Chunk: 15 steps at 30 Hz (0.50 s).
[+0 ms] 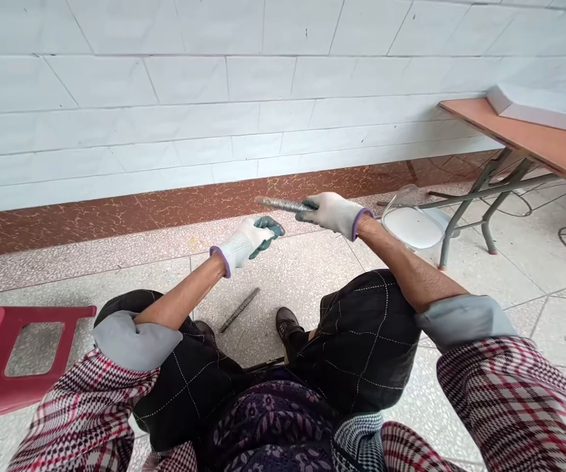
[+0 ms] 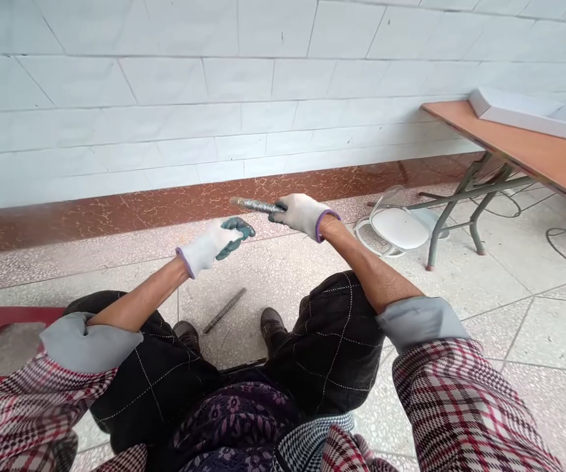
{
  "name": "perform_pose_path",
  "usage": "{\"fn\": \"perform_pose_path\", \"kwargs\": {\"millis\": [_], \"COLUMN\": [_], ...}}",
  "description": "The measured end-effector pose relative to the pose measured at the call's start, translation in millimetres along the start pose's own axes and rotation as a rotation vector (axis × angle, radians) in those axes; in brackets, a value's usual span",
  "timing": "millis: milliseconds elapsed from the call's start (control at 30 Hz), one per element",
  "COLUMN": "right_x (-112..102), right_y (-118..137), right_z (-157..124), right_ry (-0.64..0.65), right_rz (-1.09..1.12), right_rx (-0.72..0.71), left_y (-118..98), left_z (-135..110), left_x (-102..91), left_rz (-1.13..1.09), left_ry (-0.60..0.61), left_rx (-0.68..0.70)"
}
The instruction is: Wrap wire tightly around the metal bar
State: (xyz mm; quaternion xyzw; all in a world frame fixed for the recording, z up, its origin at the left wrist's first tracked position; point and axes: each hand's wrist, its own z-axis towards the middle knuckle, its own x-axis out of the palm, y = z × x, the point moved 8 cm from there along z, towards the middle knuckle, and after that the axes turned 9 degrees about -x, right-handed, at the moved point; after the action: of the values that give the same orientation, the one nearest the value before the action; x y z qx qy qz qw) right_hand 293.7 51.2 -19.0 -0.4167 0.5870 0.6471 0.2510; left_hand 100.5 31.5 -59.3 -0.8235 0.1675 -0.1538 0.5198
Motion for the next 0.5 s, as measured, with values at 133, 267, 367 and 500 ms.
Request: {"fn": "perform_pose_path", "kwargs": {"millis": [133,267,367,500], "right_x": [-8,-7,14,52], "right_y": [21,52,69,49], "right_z": [-14,-32,-49,-60], "right_ry": [-0.017,0.094,0.423,0.630], "right_rz": [0.409,0.764,0.780,0.421], "right_rx": [0.018,-0.117,-0.196,-0.120], "left_y": [-1,-2,-2,-3], "left_z": [1,2,5,5], "left_x": [10.0,8.2,1.4,-13.0], "left_rz": [0.017,0.050,0.201,0.313], "left_ry": [0.112,0.159,0.092,-0.026], "left_rx": [0.038,0.049,0.022,0.020]}}
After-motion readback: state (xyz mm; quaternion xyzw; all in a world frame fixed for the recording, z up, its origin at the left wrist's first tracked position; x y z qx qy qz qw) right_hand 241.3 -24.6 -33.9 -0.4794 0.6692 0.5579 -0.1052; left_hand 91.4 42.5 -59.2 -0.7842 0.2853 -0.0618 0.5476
